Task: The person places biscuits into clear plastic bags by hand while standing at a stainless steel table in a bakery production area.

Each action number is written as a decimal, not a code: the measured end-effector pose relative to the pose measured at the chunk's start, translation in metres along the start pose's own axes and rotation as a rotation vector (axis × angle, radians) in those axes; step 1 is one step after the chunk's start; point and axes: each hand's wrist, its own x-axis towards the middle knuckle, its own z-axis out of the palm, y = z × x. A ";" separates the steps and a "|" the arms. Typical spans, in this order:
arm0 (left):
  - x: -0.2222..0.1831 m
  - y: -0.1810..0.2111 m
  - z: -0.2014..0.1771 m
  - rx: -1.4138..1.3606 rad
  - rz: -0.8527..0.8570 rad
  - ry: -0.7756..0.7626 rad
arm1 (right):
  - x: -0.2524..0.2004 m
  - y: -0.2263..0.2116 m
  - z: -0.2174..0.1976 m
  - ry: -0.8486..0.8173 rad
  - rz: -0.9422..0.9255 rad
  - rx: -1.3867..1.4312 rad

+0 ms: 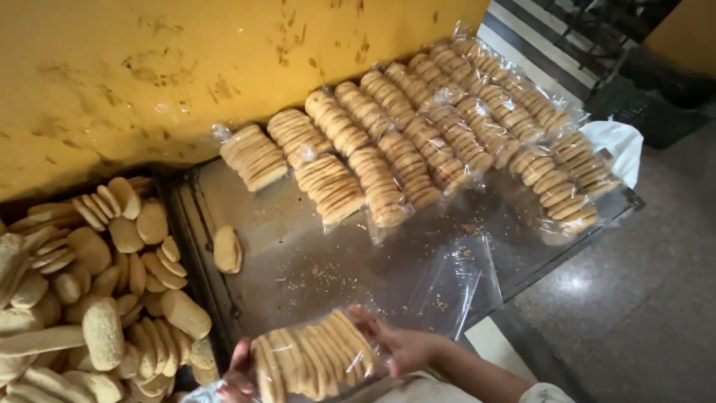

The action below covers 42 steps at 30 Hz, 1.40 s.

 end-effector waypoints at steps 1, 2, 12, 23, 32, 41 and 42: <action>-0.018 0.004 -0.013 0.046 0.014 -0.013 | 0.000 0.012 0.005 -0.070 0.078 0.544; -0.028 0.005 -0.014 0.091 0.029 -0.022 | 0.005 0.020 0.009 -0.077 0.078 0.546; 0.036 -0.035 -0.025 0.417 0.149 -0.090 | -0.002 0.022 -0.002 0.331 0.387 -0.011; 0.024 -0.056 -0.071 0.114 0.212 -0.022 | 0.000 0.012 -0.029 0.139 0.018 -0.307; 0.088 -0.083 0.066 0.737 0.347 -0.390 | -0.056 0.024 -0.015 0.339 0.357 1.279; 0.124 -0.153 0.142 0.220 -0.726 0.154 | -0.116 0.006 -0.051 0.826 0.320 -0.075; 0.123 -0.162 0.126 0.362 -0.627 0.119 | -0.126 0.003 -0.052 0.837 0.448 -0.004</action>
